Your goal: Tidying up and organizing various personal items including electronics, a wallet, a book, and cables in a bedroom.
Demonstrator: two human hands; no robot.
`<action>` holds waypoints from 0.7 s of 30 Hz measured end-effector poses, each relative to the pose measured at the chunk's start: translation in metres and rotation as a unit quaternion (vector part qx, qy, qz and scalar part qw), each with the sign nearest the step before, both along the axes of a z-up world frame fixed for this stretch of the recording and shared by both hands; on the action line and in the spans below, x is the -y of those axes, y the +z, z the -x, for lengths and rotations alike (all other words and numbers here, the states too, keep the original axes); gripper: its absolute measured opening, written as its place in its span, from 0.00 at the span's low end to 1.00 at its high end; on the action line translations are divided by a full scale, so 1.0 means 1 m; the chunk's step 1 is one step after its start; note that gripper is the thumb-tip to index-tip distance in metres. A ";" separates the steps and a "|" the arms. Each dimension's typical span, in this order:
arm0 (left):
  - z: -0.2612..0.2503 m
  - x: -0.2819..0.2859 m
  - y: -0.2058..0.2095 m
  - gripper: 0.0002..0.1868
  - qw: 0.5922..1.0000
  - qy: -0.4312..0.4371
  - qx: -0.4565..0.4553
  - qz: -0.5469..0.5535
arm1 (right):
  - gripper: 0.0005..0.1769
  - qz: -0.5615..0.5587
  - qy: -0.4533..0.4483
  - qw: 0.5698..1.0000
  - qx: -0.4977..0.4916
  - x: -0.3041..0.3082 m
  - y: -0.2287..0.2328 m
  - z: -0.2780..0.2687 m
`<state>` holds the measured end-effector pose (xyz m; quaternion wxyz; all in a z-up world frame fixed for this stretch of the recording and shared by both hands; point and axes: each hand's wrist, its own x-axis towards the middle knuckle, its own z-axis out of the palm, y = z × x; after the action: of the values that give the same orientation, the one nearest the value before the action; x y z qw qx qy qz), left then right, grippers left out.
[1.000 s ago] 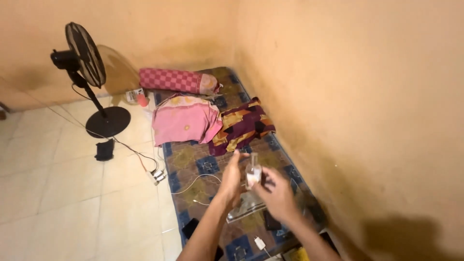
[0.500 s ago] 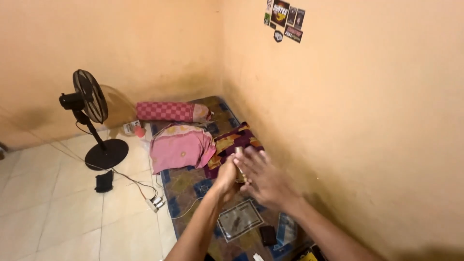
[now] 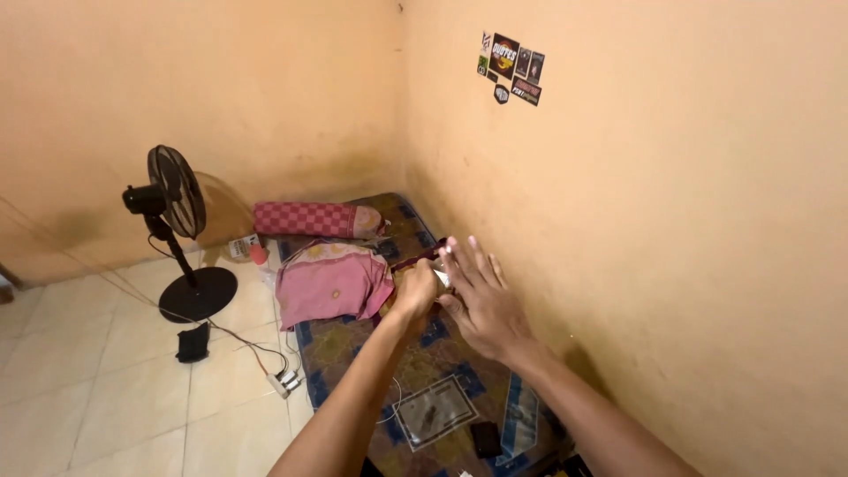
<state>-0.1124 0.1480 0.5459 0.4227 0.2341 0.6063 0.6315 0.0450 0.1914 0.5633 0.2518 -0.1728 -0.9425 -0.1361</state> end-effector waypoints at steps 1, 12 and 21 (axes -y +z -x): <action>-0.002 0.000 0.001 0.27 1.000 -0.001 0.000 0.000 | 0.40 0.000 -0.001 1.000 0.000 0.002 0.001 0.001; -0.028 0.001 0.029 0.26 0.989 -0.020 0.010 -0.144 | 0.21 0.480 0.046 0.856 -0.187 0.015 0.081 -0.004; -0.012 -0.002 0.031 0.23 0.989 -0.108 -0.067 -0.078 | 0.16 0.507 0.111 0.822 -0.234 -0.012 0.066 -0.013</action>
<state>-0.1002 0.1504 0.5769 0.4271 0.3724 0.5537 0.6102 0.0577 0.2033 0.6289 0.3549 -0.1970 -0.8039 0.4347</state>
